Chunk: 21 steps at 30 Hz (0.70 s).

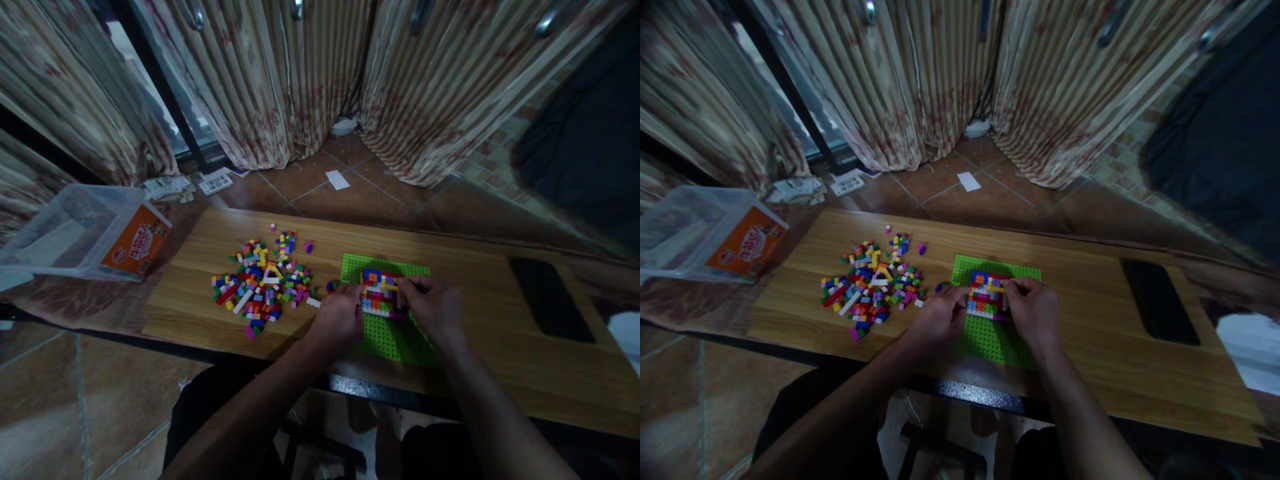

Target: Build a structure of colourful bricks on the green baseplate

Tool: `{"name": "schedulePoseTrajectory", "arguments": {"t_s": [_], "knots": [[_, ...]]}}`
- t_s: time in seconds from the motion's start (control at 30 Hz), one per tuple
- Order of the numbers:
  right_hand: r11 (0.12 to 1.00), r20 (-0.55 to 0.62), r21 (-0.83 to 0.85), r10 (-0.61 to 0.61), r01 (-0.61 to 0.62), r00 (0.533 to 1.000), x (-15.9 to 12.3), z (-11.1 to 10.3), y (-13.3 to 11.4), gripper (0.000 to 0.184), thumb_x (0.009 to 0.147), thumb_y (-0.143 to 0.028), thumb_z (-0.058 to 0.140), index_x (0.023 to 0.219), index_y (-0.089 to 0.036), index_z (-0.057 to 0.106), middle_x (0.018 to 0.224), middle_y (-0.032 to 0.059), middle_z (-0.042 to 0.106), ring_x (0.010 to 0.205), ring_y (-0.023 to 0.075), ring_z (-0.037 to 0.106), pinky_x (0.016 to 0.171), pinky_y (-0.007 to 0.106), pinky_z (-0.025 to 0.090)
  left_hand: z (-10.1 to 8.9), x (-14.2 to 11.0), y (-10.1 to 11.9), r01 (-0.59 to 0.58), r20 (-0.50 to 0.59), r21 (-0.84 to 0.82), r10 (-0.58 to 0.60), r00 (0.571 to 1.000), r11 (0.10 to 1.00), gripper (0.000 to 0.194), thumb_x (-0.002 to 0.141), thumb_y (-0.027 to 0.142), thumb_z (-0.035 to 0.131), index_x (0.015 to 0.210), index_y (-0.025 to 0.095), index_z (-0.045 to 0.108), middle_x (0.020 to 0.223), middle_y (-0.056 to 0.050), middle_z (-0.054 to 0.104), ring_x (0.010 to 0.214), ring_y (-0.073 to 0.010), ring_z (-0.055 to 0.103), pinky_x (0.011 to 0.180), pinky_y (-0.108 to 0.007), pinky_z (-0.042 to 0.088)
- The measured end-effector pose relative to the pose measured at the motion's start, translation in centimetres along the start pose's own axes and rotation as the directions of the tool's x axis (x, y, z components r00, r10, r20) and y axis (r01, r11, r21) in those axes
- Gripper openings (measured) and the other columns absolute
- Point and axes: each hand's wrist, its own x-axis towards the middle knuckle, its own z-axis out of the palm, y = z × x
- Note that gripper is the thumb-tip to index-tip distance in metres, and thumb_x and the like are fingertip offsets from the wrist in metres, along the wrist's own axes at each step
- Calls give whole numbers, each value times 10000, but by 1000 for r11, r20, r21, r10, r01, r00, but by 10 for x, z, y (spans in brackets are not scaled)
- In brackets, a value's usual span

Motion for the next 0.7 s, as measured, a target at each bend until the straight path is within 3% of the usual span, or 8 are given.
{"name": "schedulePoseTrajectory", "arguments": {"t_s": [0.2,0.37,0.5,0.57,0.7], "knots": [[999,17,34,-4,3,1000,1,0,1,326,781,-453,575,702,-179,733,628,51,707,554,197,625,516,288,426,-3,1,-2,7,-17,-27,-8,1000,1000,351,807,87,454,1106,120,635,910,-83,662,863,-201,611,841,-339,497],[997,-70,19,-67,69,995,-6,-5,-4,320,831,-461,561,719,-200,711,657,49,708,588,195,637,536,289,439,-9,4,-8,78,-68,-320,-105,992,944,329,810,99,536,1119,157,635,924,-44,670,845,-153,630,812,-275,509],[947,16,269,-185,173,983,-19,-4,-14,255,843,-431,598,824,-203,711,798,40,732,717,190,672,655,297,519,-7,6,-11,91,-55,-546,-144,988,833,322,799,109,580,1114,145,636,946,-46,655,786,-126,618,757,-251,516],[903,110,362,-288,232,951,-24,-1,-17,211,836,-394,631,916,-218,714,918,38,735,812,189,682,730,313,540,-5,6,-11,85,-39,-628,-141,989,774,318,788,103,589,1100,136,639,935,-47,648,783,-123,613,753,-253,520],[851,232,386,-464,357,855,-30,5,-20,197,855,-323,631,1027,-267,709,1023,29,721,930,184,671,819,334,538,-4,6,-9,116,20,-758,-155,988,642,307,775,94,586,1077,117,632,925,-53,643,790,-128,621,752,-264,535]]}}
